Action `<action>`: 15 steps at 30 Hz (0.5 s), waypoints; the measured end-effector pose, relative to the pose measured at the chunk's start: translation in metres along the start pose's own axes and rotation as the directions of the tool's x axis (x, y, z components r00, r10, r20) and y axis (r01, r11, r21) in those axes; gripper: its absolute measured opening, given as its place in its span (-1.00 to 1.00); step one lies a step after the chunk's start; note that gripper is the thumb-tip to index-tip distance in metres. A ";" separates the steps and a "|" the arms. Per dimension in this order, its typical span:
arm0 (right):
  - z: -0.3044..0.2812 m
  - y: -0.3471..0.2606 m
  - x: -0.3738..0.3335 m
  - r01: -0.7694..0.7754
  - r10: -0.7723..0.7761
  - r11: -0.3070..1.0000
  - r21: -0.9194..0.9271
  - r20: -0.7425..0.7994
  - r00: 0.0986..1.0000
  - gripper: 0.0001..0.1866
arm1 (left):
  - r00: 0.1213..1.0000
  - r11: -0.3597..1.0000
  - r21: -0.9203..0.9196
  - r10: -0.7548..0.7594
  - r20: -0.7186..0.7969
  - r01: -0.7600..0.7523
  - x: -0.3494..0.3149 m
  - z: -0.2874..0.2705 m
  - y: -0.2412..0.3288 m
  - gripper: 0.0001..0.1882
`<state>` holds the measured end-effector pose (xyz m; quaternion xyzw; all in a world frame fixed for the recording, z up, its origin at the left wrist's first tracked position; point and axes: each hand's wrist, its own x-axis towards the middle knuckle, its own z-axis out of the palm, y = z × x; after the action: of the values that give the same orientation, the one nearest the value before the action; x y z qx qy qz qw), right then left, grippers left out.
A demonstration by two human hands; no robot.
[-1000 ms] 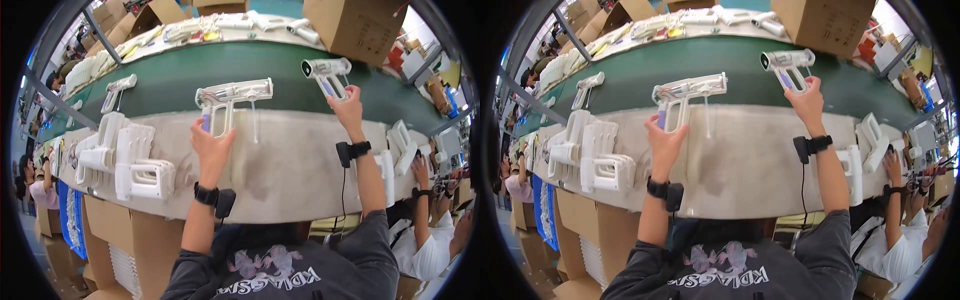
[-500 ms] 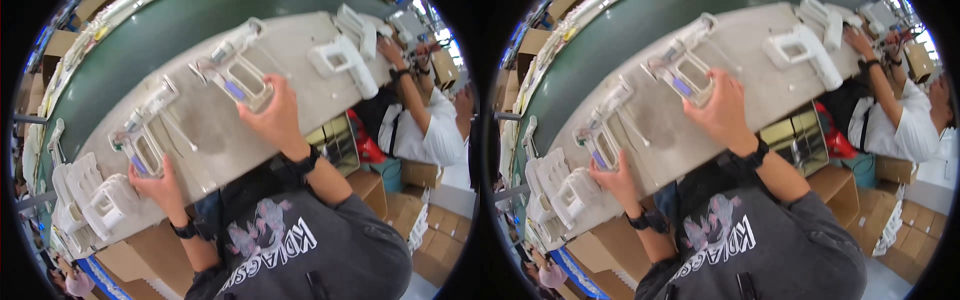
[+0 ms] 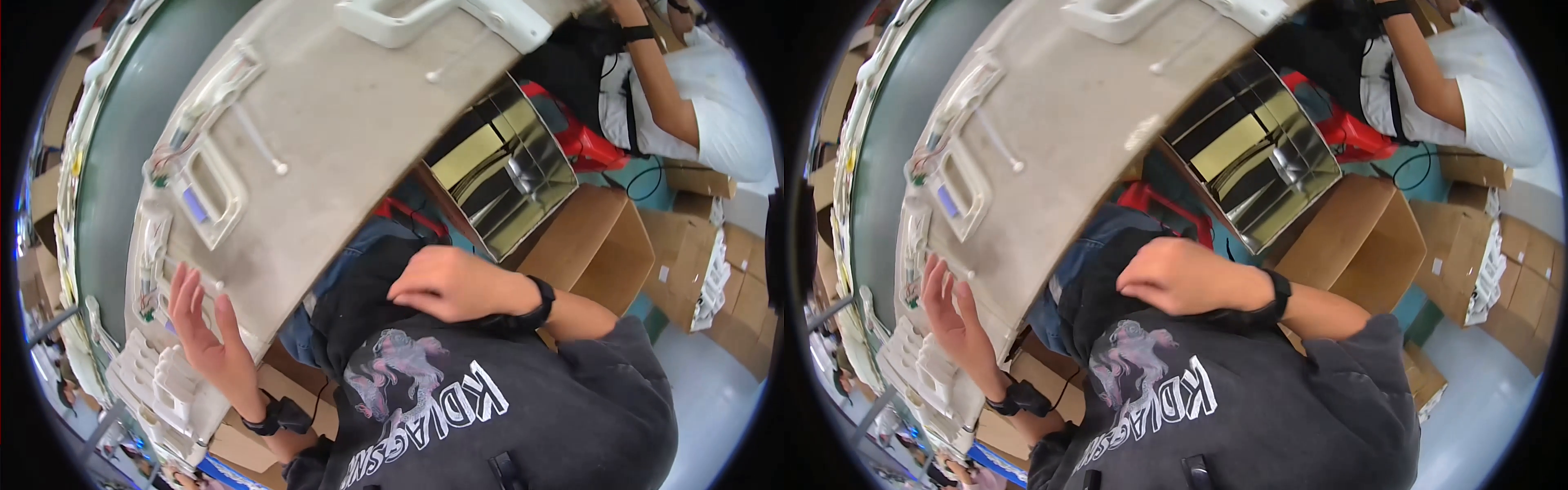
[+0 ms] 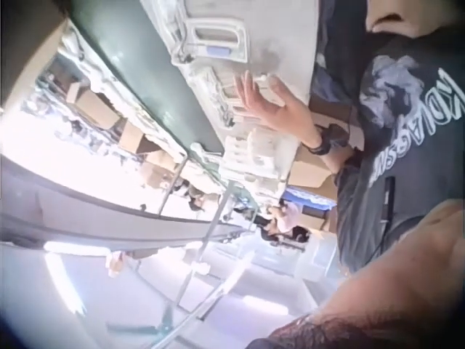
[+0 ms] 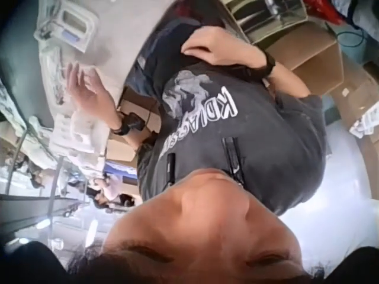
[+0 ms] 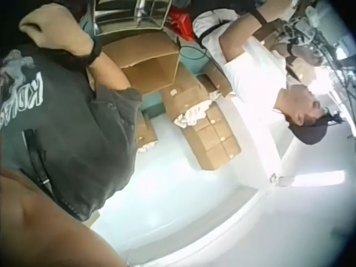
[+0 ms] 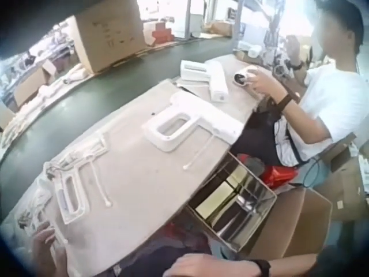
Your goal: The person picks up a white plastic housing, peels the backing from a black foam pad, and presses the pad into the housing. They then retrieve a matching housing piece from a box, align it over the first, and press the two halves together by hand.
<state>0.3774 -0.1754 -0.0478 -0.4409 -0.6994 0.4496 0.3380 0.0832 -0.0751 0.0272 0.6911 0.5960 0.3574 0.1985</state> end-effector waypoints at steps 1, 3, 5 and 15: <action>-0.012 0.011 -0.018 -0.167 0.177 0.979 0.121 -0.078 0.981 -0.88 | 0.989 0.997 -0.074 0.021 0.147 -0.010 0.005 0.007 0.007 -0.62; -0.034 0.048 -0.055 -0.398 0.454 0.852 0.340 -0.101 0.885 -0.83 | 0.931 0.991 -0.130 0.083 0.356 -0.039 0.010 0.019 0.029 -0.62; -0.047 0.098 -0.086 -0.499 0.612 0.697 0.514 -0.064 0.788 -0.77 | 0.874 0.988 -0.038 0.150 0.463 -0.150 0.022 0.037 0.043 -0.60; 0.045 0.314 0.029 -0.572 0.572 0.698 0.431 0.146 0.807 -0.65 | 0.533 0.825 0.033 0.333 0.778 -0.564 0.060 0.153 0.077 -0.18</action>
<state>0.4258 -0.0986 -0.3535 -0.5442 -0.4026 0.6829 0.2746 0.2498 -0.0104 -0.0052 0.9256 0.3052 -0.0058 0.2239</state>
